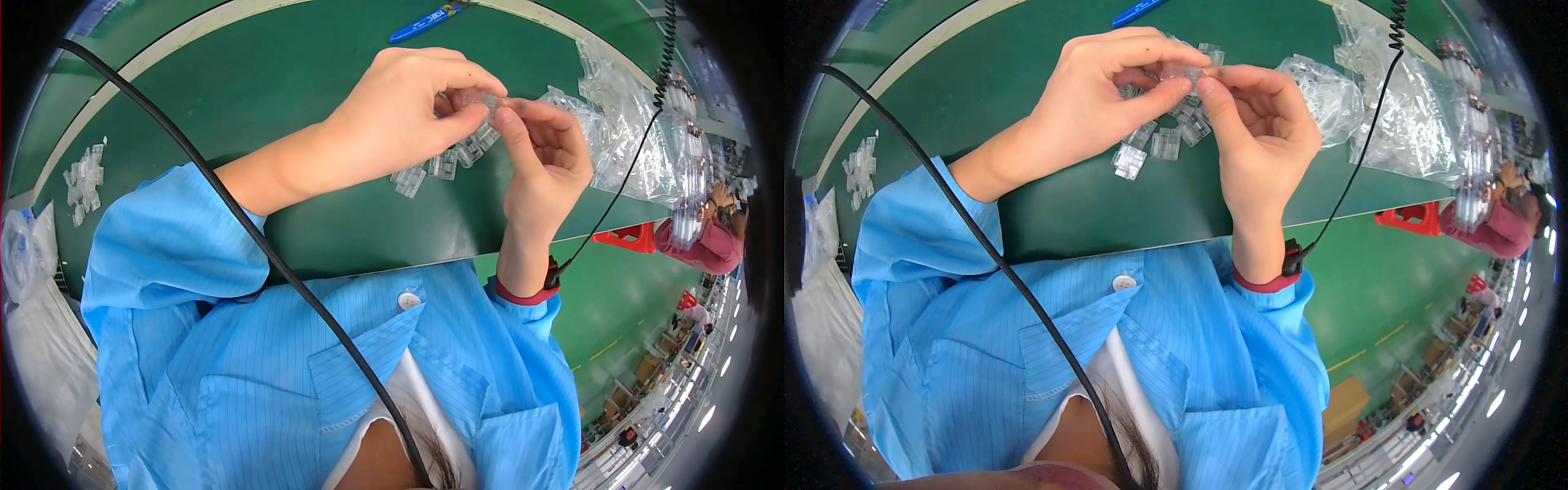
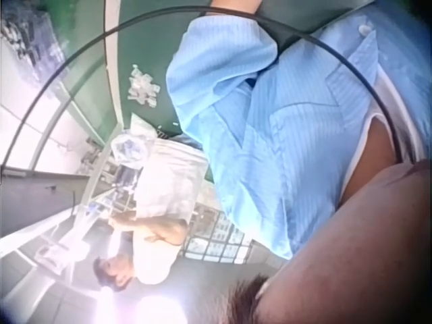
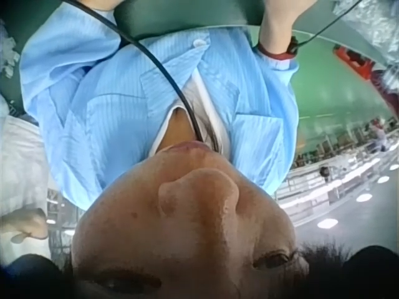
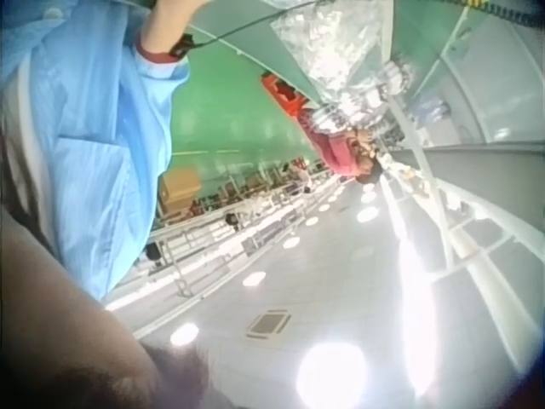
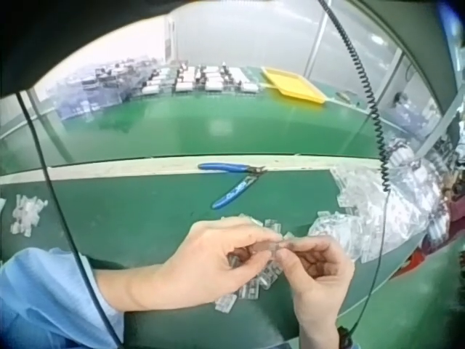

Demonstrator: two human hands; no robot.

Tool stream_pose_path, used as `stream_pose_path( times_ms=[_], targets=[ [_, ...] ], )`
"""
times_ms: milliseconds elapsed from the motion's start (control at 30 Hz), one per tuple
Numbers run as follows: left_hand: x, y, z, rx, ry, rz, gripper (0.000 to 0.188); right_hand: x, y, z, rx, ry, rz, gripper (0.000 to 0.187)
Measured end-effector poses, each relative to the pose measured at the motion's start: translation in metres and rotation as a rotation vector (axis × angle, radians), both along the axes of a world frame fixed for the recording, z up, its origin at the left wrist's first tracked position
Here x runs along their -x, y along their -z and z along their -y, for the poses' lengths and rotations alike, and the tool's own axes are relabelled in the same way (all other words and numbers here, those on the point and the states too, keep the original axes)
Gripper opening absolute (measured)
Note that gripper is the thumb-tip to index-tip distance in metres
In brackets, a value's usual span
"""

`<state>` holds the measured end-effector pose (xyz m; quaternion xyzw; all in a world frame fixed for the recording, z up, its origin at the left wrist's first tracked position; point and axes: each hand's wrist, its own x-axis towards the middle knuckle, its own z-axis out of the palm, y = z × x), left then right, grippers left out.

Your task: The person inspects and sorts small clear plastic connectors on a workbench by hand.

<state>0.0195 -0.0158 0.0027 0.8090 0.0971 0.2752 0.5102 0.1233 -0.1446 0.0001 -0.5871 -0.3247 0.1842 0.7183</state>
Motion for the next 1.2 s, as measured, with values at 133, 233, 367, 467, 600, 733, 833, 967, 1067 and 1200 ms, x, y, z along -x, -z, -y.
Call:
stream_pose_path(
  times_ms=[133, 233, 367, 467, 600, 733, 833, 967, 1067, 1200],
  targets=[
    [0.000, 0.000, -0.001, -0.155, -0.013, 0.059, 0.022, 0.002, -0.002, 0.000, -0.018, 0.004, -0.007, 0.016],
    [-0.002, 0.005, -0.003, -0.262, -0.045, 0.139, 0.018, 0.007, 0.000, -0.001, 0.050, 0.086, 0.158, 0.015],
    [-0.002, 0.001, -0.003, -0.339, -0.039, 0.152, 0.020, 0.006, 0.008, 0.000, 0.043, 0.165, 0.527, 0.015],
    [-0.001, 0.001, -0.003, -0.293, -0.041, 0.122, 0.019, 0.009, 0.003, 0.000, 0.057, 0.149, 0.445, 0.015],
    [-0.001, 0.004, -0.001, -0.263, -0.043, 0.125, 0.020, 0.007, 0.000, -0.001, 0.018, 0.055, 0.118, 0.016],
    [-0.001, 0.001, -0.001, -0.250, -0.087, 0.157, 0.013, 0.008, -0.002, -0.001, -0.004, 0.025, 0.029, 0.017],
    [-0.002, 0.003, -0.001, -0.205, -0.082, 0.144, 0.013, 0.012, -0.002, -0.002, 0.024, 0.088, 0.165, 0.016],
    [-0.003, 0.007, -0.001, -0.064, -0.082, 0.116, 0.015, 0.010, 0.009, -0.007, -0.003, 0.163, 0.470, 0.014],
    [-0.001, 0.003, -0.003, 0.039, -0.062, 0.057, 0.014, 0.004, 0.006, -0.008, -0.012, 0.178, 0.744, 0.017],
    [0.000, -0.004, -0.011, 0.196, -0.053, -0.054, 0.016, 0.004, 0.000, 0.003, 0.031, 0.121, 1.039, 0.023]
  ],
)
